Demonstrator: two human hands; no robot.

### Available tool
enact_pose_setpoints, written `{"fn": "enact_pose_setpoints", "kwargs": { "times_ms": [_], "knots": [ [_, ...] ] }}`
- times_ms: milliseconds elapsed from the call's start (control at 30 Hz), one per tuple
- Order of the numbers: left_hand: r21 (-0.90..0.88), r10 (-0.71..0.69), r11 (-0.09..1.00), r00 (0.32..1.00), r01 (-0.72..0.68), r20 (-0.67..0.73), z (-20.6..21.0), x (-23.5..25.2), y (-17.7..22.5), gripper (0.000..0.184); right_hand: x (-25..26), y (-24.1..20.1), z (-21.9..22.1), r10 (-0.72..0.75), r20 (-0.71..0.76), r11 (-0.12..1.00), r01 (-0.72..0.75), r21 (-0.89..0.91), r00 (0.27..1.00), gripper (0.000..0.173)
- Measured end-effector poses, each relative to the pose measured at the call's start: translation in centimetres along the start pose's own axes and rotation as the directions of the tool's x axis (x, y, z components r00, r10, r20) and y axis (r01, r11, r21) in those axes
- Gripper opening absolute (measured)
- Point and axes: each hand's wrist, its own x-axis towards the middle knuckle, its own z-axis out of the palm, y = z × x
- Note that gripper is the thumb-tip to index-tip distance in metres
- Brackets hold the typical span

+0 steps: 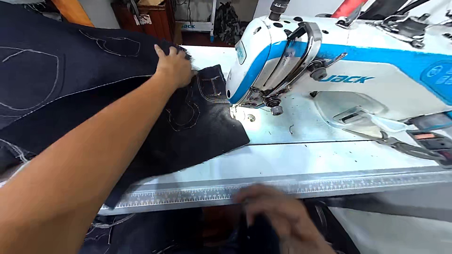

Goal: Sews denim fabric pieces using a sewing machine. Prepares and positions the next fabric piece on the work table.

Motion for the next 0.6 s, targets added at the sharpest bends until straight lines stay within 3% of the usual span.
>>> {"fn": "enact_pose_setpoints", "kwargs": {
  "times_ms": [67,100,167,233,267,333,400,467,500,533,567,600],
  "knots": [
    [-0.038,0.107,0.993,0.979,-0.115,-0.176,4.3,-2.2,0.3,0.053,-3.9,1.4,2.0,0.202,0.123,0.945,-0.227,0.235,0.972,0.064],
    [-0.07,0.11,0.989,0.962,-0.131,-0.25,5.5,-4.1,1.0,0.052,-5.4,2.5,2.6,0.298,0.117,0.891,-0.32,0.322,0.947,0.072],
    [-0.094,0.095,0.986,0.926,-0.138,-0.365,6.0,-9.5,2.9,0.048,-7.2,3.6,4.1,0.437,0.005,0.761,-0.372,0.531,0.9,0.084],
    [-0.094,0.099,0.982,0.866,-0.166,-0.49,6.2,-17.4,4.7,0.039,-7.0,3.2,5.9,0.475,-0.023,0.684,-0.353,0.639,0.88,0.082],
    [-0.11,0.086,0.978,0.824,-0.176,-0.56,6.8,-22.0,5.5,0.035,-6.5,2.8,7.0,0.482,-0.002,0.715,-0.392,0.58,0.876,0.075],
    [-0.211,0.014,0.955,0.74,-0.209,-0.672,9.3,-30.3,6.0,0.029,-5.0,1.8,9.6,0.529,-0.025,0.841,-0.52,0.152,0.848,0.05],
    [-0.437,-0.092,0.875,0.815,-0.208,-0.572,12.3,-37.0,4.5,0.035,-3.4,0.9,11.6,0.574,0.089,0.805,-0.541,-0.244,0.814,0.037],
    [-0.696,-0.237,0.718,0.935,-0.014,-0.264,14.9,-41.5,0.4,0.044,-1.1,1.0,13.5,0.542,0.323,0.82,-0.405,-0.405,0.776,0.034],
    [-0.8,-0.317,0.585,0.946,0.135,-0.072,16.4,-43.1,-2.4,0.043,0.2,1.1,14.6,0.498,0.419,0.855,-0.348,-0.384,0.759,0.033],
    [-0.865,-0.405,0.432,0.912,0.257,0.069,18.2,-44.3,-5.1,0.038,1.5,1.4,15.8,0.461,0.501,0.886,-0.343,-0.314,0.733,0.034],
    [-0.892,-0.504,0.322,0.855,0.316,0.121,20.2,-45.0,-7.5,0.033,2.8,2.0,17.3,0.44,0.554,0.896,-0.386,-0.22,0.706,0.036],
    [-0.885,-0.617,0.291,0.778,0.363,0.117,21.6,-45.2,-9.4,0.028,3.7,3.1,18.8,0.437,0.56,0.881,-0.459,-0.111,0.703,0.038]
  ]
}}
